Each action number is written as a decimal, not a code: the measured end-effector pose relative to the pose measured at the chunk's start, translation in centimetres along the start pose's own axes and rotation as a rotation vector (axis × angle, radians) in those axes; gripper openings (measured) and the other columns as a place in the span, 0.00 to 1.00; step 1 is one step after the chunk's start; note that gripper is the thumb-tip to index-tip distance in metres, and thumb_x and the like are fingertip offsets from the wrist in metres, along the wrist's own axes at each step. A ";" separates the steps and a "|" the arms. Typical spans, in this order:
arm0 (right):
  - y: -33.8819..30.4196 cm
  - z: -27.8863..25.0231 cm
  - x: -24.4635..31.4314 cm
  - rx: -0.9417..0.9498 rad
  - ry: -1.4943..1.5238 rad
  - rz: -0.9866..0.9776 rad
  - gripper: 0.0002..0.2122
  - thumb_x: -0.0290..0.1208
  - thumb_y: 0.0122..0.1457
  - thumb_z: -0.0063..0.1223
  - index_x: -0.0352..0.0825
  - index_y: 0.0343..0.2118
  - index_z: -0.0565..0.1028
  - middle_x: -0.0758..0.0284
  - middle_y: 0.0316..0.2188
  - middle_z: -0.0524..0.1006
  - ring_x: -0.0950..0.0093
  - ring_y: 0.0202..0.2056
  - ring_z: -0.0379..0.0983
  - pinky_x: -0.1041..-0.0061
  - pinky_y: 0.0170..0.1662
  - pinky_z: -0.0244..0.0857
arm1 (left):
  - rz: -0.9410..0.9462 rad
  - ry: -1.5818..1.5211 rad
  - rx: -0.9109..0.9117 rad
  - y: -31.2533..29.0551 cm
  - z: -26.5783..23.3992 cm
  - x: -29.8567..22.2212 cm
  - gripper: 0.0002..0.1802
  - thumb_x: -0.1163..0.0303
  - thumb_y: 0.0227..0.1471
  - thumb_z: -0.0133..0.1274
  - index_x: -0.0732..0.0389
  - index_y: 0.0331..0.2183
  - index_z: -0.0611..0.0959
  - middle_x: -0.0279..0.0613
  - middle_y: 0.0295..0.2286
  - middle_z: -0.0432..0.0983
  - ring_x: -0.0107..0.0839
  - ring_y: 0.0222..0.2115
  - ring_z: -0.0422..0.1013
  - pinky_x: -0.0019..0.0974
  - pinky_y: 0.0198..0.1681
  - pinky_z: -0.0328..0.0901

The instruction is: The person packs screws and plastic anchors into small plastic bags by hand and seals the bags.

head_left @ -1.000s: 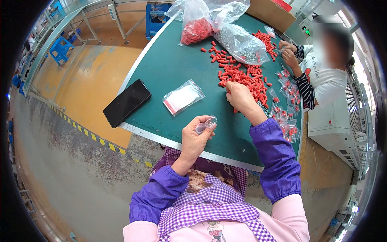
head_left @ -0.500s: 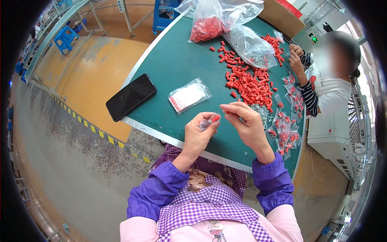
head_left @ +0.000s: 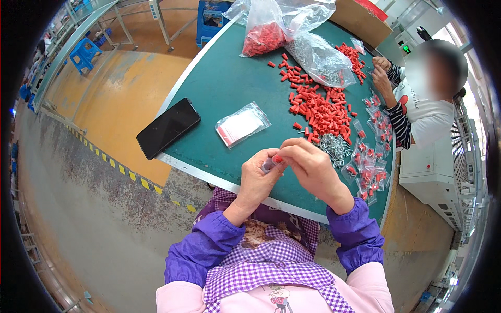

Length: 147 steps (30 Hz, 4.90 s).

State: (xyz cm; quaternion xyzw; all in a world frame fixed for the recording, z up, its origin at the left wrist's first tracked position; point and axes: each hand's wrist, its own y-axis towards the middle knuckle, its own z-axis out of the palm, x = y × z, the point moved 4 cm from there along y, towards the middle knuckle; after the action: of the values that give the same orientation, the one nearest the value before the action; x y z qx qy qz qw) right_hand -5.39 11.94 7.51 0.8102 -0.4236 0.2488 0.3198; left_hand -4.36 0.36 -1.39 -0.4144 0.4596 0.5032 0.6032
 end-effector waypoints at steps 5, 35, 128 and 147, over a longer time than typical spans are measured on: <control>-0.5 -0.5 0.2 -0.067 -0.122 -0.026 0.07 0.25 0.46 0.58 0.32 0.29 0.77 0.64 0.25 0.69 0.68 0.29 0.67 0.71 0.30 0.63 | 0.043 -0.030 0.017 0.0 -0.1 0.3 0.13 0.72 0.51 0.55 0.65 0.40 0.77 0.32 0.26 0.74 0.16 0.25 0.68 0.20 0.26 0.64; -3.6 0.2 -4.4 -0.147 1.013 0.463 0.08 0.28 0.55 0.55 0.28 0.33 0.74 0.67 0.27 0.76 0.78 0.28 0.73 0.79 0.35 0.67 | 0.054 -0.113 0.009 -1.2 1.0 -3.2 0.15 0.78 0.51 0.53 0.64 0.42 0.71 0.38 0.31 0.74 0.18 0.20 0.67 0.20 0.20 0.62; -10.0 1.6 -5.1 -0.102 0.758 0.650 0.08 0.31 0.58 0.51 0.30 0.29 0.74 0.73 0.19 0.72 0.87 0.22 0.66 0.85 0.26 0.61 | -0.197 -0.181 0.096 -1.7 3.7 1.3 0.04 0.71 0.51 0.56 0.62 0.29 0.81 0.25 0.20 0.70 0.11 0.17 0.57 0.17 0.18 0.49; -8.2 -6.5 -8.8 0.274 -0.829 0.002 0.08 0.24 0.45 0.48 0.35 0.30 0.73 0.67 0.27 0.69 0.71 0.35 0.69 0.74 0.36 0.65 | -0.446 -0.291 0.109 -2.2 2.5 2.4 0.06 0.73 0.47 0.60 0.64 0.29 0.81 0.27 0.20 0.72 0.12 0.19 0.60 0.19 0.20 0.52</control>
State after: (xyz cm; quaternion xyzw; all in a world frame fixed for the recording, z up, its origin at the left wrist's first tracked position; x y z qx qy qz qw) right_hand -3.84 24.90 3.45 0.8762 -0.4799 -0.0433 0.0122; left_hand -1.64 2.95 -3.09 -0.3957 0.2917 0.3866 0.7803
